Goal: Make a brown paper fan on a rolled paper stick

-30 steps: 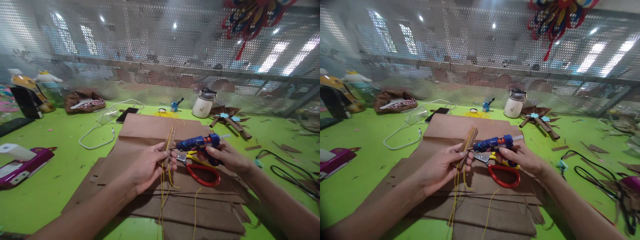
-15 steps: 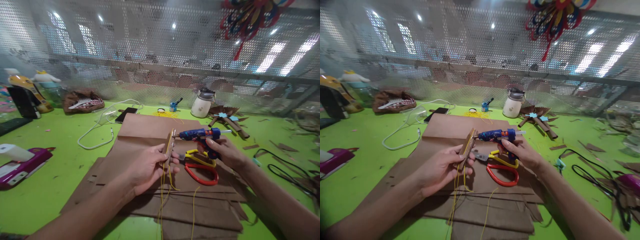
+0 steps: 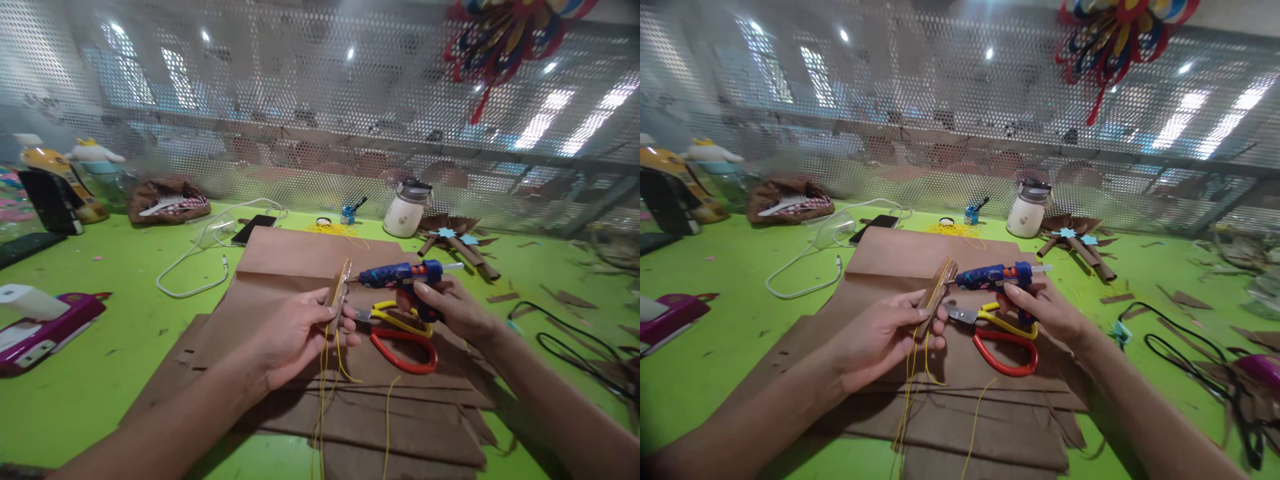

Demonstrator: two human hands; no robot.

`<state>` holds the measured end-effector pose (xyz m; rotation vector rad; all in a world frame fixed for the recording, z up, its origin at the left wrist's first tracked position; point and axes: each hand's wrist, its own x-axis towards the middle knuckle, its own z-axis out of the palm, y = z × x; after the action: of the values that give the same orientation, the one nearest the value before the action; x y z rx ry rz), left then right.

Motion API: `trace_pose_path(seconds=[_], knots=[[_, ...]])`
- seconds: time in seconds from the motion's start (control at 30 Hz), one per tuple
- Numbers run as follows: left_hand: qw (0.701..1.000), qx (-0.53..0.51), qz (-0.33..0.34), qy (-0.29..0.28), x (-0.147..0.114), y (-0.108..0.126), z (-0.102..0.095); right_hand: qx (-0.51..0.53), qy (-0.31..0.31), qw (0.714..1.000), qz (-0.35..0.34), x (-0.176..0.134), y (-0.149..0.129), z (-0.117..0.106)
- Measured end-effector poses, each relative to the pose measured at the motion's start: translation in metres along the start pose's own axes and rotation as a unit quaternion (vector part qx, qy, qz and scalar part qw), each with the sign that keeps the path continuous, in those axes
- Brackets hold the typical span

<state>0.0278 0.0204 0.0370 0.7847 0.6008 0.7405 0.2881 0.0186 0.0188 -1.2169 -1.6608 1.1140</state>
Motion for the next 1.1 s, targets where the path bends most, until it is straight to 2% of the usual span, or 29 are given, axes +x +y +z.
trace_pose_path(seconds=[0.17,0.37,0.53,0.67,0.8,0.87,0.93,1.03,1.1], knots=[[1.0,0.016,0.004,-0.021,0.0,-0.002,-0.001,0.004,0.035,0.999,-0.036,0.006,0.004,-0.004],[0.999,0.036,0.016,-0.033,-0.001,-0.001,0.0,0.012,0.112,0.993,-0.023,0.014,0.013,-0.011],[0.998,0.054,0.016,-0.036,-0.002,-0.001,-0.001,0.016,0.171,0.983,-0.07,0.014,0.007,-0.018],[0.997,0.074,0.008,-0.021,-0.001,-0.001,0.0,-0.1,0.2,0.972,-0.078,0.015,0.01,-0.014],[0.997,0.08,0.011,-0.003,0.002,-0.005,0.0,-0.245,0.236,0.935,-0.098,0.03,0.028,-0.017],[0.996,0.087,0.016,0.012,0.004,-0.007,0.0,-0.325,0.231,0.911,-0.105,0.045,0.035,-0.025],[0.995,0.097,0.02,0.028,0.006,-0.009,-0.001,-0.416,0.186,0.884,-0.107,0.064,0.037,-0.033],[0.993,0.108,0.03,0.042,0.009,-0.011,-0.004,-0.456,0.139,0.871,-0.115,0.091,0.032,-0.038],[0.992,0.115,0.038,0.04,0.01,-0.012,-0.006,-0.459,0.124,0.871,-0.12,0.105,0.029,-0.032]])
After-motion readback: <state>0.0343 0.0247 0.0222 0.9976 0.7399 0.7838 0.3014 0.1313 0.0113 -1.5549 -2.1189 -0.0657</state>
